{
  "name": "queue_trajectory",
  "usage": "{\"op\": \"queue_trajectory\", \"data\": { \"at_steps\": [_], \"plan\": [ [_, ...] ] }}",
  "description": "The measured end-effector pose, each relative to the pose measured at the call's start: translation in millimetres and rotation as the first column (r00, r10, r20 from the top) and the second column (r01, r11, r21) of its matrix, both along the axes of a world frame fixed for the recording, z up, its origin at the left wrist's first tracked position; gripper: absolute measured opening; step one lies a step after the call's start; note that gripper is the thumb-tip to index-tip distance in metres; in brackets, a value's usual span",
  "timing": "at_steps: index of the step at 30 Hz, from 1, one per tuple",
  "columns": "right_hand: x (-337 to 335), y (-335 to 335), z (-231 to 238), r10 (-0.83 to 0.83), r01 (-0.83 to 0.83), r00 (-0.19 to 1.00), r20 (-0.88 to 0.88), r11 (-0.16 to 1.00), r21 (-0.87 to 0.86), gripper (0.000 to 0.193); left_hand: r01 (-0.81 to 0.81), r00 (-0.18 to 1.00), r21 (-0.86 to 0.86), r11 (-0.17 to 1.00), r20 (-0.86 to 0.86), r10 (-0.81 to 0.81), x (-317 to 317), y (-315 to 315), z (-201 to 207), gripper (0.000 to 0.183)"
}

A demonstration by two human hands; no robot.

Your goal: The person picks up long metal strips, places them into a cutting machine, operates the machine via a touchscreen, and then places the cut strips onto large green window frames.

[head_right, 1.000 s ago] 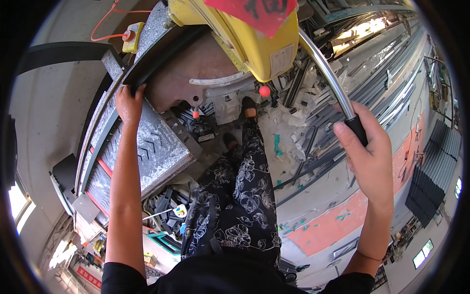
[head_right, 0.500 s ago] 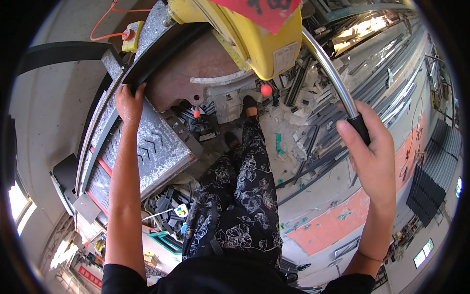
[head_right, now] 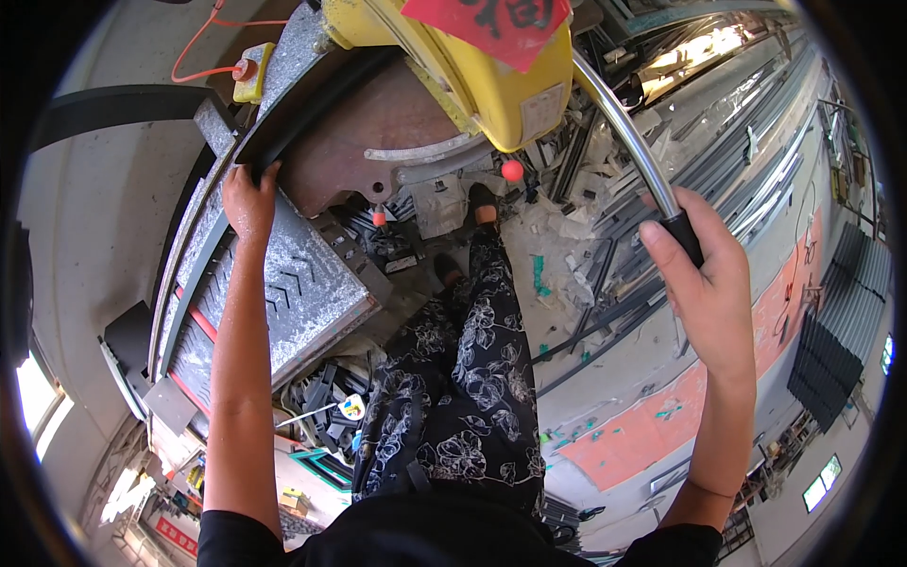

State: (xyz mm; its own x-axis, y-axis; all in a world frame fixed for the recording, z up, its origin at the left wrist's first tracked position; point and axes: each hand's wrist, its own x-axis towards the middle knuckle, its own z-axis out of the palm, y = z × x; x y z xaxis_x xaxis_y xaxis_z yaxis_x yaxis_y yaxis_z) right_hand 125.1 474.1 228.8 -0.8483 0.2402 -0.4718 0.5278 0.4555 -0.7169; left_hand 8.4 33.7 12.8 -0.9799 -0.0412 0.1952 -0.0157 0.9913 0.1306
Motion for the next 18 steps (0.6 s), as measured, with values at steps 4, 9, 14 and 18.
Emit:
{"op": "queue_trajectory", "data": {
  "at_steps": [4,9,14,18],
  "plan": [
    [-0.2,0.3,-1.4,0.009,-0.009,1.0,-0.008,1.0,0.002,0.033,-0.002,1.0,-0.002,1.0,-0.002,0.002,0.4,-0.1,-0.4,0.041],
    [0.5,0.6,-4.2,0.004,-0.004,1.0,-0.002,1.0,-0.011,0.033,0.005,1.0,-0.003,1.0,-0.011,-0.005,0.0,-1.6,-3.1,0.041],
    [1.0,1.3,-7.6,0.01,-0.01,1.0,-0.014,1.0,-0.009,0.033,-0.006,1.0,-0.005,1.0,-0.005,0.006,0.0,-1.5,-1.3,0.041],
    [1.6,1.1,-9.3,0.005,-0.005,1.0,-0.015,1.0,-0.005,0.033,-0.014,1.0,-0.009,1.0,0.0,0.014,0.4,-0.4,-1.6,0.042]
  ]
}}
